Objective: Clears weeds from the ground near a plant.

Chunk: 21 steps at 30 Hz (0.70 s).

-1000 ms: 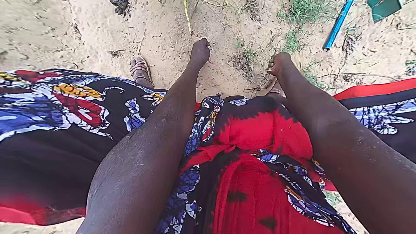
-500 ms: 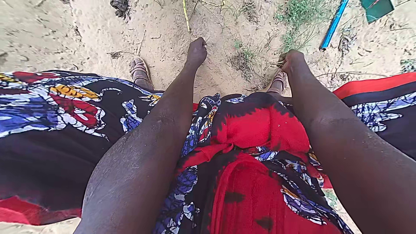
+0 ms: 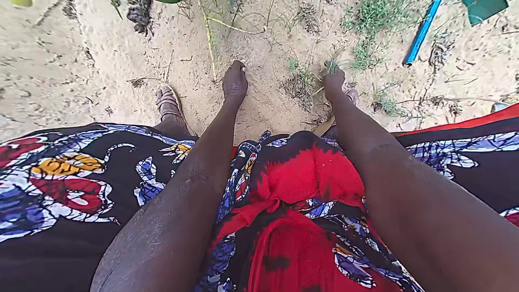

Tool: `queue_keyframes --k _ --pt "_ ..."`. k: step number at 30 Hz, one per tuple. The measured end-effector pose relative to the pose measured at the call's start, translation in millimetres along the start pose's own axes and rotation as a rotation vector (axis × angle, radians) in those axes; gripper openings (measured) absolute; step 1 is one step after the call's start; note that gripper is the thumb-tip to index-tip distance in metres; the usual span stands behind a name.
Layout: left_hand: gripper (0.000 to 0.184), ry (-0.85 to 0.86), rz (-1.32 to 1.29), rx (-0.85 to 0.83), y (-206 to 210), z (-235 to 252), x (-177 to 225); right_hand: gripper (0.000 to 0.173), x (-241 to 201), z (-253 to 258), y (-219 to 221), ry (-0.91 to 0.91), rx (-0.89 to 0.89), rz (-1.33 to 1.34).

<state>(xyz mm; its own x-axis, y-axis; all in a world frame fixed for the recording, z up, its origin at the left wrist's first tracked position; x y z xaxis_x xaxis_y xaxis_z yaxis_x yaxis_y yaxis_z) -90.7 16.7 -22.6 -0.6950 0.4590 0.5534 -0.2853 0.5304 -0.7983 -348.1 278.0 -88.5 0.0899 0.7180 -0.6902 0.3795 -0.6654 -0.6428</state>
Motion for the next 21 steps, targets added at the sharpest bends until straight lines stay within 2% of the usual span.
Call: queue_keyframes --k 3,6,10,12,16,21 --pt "0.037 -0.016 0.029 0.024 3.8 2.9 -0.2 0.049 -22.4 0.7 7.0 -0.081 -0.046 -0.243" --pt "0.039 -0.061 0.050 0.035 6.4 6.9 -1.9 0.040 -37.5 6.8 6.7 -0.188 0.007 -0.179" --pt "0.039 -0.092 0.077 0.040 6.6 8.5 -0.3 0.047 -55.4 18.2 14.9 -0.278 -0.041 -0.029" --pt "0.039 -0.090 0.067 0.042 7.1 8.2 0.0 0.048 -53.9 26.3 16.4 -0.250 -0.014 0.040" --pt "0.038 -0.051 0.065 0.042 6.9 7.1 -2.0 0.044 -24.0 37.2 9.3 -0.085 0.099 0.177" --pt "0.037 -0.051 0.023 0.037 5.8 9.0 -5.5 0.044 -24.3 29.5 10.2 -0.044 0.013 -0.002"
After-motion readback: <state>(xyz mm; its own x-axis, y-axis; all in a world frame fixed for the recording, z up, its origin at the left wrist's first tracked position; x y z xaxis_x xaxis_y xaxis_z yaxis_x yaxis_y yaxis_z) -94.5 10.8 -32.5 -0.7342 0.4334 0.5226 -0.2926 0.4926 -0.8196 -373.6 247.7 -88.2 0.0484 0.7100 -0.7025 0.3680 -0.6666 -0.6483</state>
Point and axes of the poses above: each hand's wrist, its own z-axis towards the middle knuckle, its own y-axis out of the palm, x = y × z, the point moved 8 cm from there along z, towards the middle knuckle, and after that the axes turned 2 degrees about -x, right-handed, at the moved point
